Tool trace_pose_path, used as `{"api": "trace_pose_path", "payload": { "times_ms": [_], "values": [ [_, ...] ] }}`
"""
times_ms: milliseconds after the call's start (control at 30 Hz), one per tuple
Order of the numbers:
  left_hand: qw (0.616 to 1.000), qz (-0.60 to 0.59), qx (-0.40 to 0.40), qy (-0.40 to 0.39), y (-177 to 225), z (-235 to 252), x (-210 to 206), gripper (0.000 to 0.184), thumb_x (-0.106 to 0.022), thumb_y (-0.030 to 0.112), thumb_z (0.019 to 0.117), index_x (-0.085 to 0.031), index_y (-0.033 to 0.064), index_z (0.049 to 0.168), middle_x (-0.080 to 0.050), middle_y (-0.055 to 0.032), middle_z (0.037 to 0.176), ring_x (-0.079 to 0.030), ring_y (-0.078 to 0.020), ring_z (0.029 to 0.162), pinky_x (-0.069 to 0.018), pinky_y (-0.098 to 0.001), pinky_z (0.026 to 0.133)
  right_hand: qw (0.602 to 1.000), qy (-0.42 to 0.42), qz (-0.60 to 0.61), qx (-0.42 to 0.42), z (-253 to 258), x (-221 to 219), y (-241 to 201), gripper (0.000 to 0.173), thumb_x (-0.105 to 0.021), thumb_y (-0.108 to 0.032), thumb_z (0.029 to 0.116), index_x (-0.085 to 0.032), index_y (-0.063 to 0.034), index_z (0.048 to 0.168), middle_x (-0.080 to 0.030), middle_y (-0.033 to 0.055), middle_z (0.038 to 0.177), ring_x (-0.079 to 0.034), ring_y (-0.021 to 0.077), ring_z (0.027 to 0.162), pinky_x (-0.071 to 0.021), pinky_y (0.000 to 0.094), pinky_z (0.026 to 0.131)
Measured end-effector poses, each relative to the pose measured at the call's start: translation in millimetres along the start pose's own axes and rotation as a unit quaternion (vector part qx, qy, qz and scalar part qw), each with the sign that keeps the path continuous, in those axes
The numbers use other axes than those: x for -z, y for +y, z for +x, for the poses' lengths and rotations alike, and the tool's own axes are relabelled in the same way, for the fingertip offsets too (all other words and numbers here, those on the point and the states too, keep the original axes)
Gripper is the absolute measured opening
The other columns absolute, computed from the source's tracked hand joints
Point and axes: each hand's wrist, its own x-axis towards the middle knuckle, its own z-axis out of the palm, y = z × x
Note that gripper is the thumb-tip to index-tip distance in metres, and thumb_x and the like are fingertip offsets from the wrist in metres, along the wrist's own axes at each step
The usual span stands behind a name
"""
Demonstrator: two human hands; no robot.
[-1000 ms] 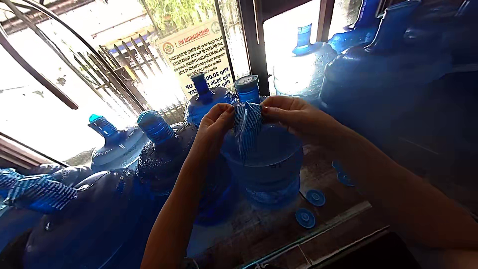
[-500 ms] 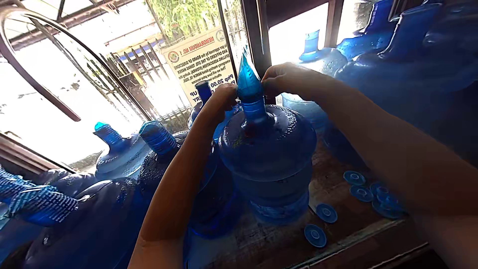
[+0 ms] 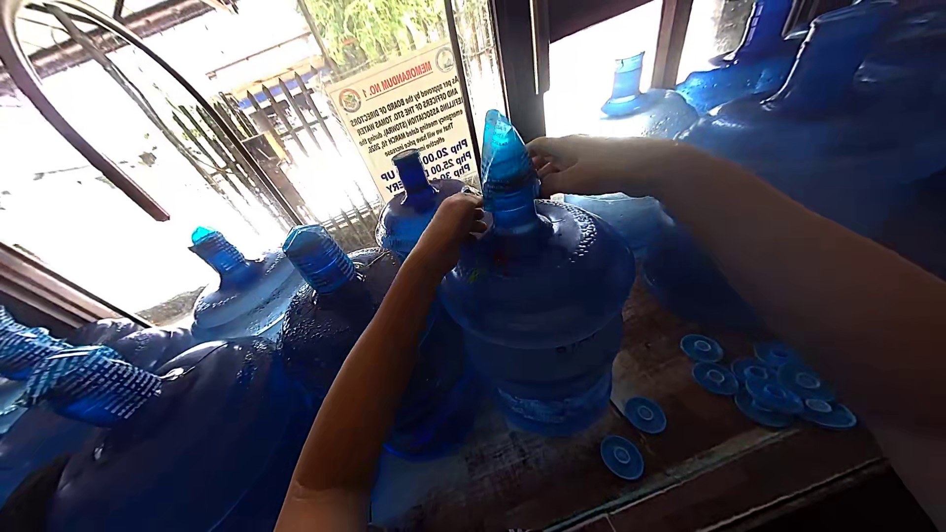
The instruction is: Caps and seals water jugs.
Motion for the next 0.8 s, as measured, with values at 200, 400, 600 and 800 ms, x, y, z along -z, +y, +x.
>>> {"api": "trace_pose_path", "payload": {
  "times_ms": [200, 400, 600, 800],
  "values": [
    [0.983, 0.014, -0.182, 0.012, -3.5, -17.5, -5.3, 0.051, -0.025, 0.029, 0.1135, -0.042, -0.0031, 0.149, -0.05, -0.0225, 0.148, -0.048, -0.0259, 0.137, -0.0375, -0.0441, 0.113, 0.991, 0.099, 0.09, -0.017, 2.6, -37.7, -23.3, 0.065, -0.07, -0.024, 0.0968, -0.037, 0.0017, 0.147, -0.062, 0.0186, 0.125, -0.064, 0.0202, 0.109, -0.0525, 0.0384, 0.097],
    [0.951, 0.205, -0.229, 0.021, -26.6, -35.4, -20.2, 0.053, -0.027, 0.029, 0.1125, -0.035, -0.0008, 0.155, -0.05, -0.0234, 0.15, -0.044, -0.0372, 0.143, -0.0233, -0.0657, 0.118, 0.986, 0.163, 0.016, 0.007, -2.9, -72.2, 13.0, 0.062, -0.066, -0.026, 0.0972, -0.04, 0.0042, 0.144, -0.061, 0.0235, 0.131, -0.06, 0.0316, 0.124, -0.0448, 0.0521, 0.108],
    [0.918, 0.32, -0.215, 0.09, -29.2, -52.5, -37.7, 0.056, -0.027, 0.031, 0.113, -0.032, -0.0036, 0.156, -0.046, -0.0257, 0.153, -0.035, -0.0405, 0.15, -0.0139, -0.0662, 0.121, 0.996, 0.043, 0.072, 0.024, -8.3, -54.0, 14.0, 0.049, -0.061, -0.013, 0.0998, -0.042, 0.0003, 0.143, -0.061, 0.0105, 0.126, -0.06, 0.0061, 0.114, -0.0487, 0.0249, 0.101],
    [0.923, 0.335, -0.185, 0.038, -28.6, -43.3, -26.7, 0.055, -0.03, 0.033, 0.1126, -0.035, 0.0006, 0.157, -0.046, -0.0212, 0.156, -0.027, -0.0376, 0.154, -0.006, -0.0632, 0.124, 0.997, 0.025, 0.07, 0.028, -8.4, -50.4, 13.9, 0.043, -0.061, -0.017, 0.1009, -0.049, -0.0014, 0.14, -0.063, 0.0085, 0.122, -0.061, 0.0037, 0.108, -0.0505, 0.0249, 0.097]
  ]
}}
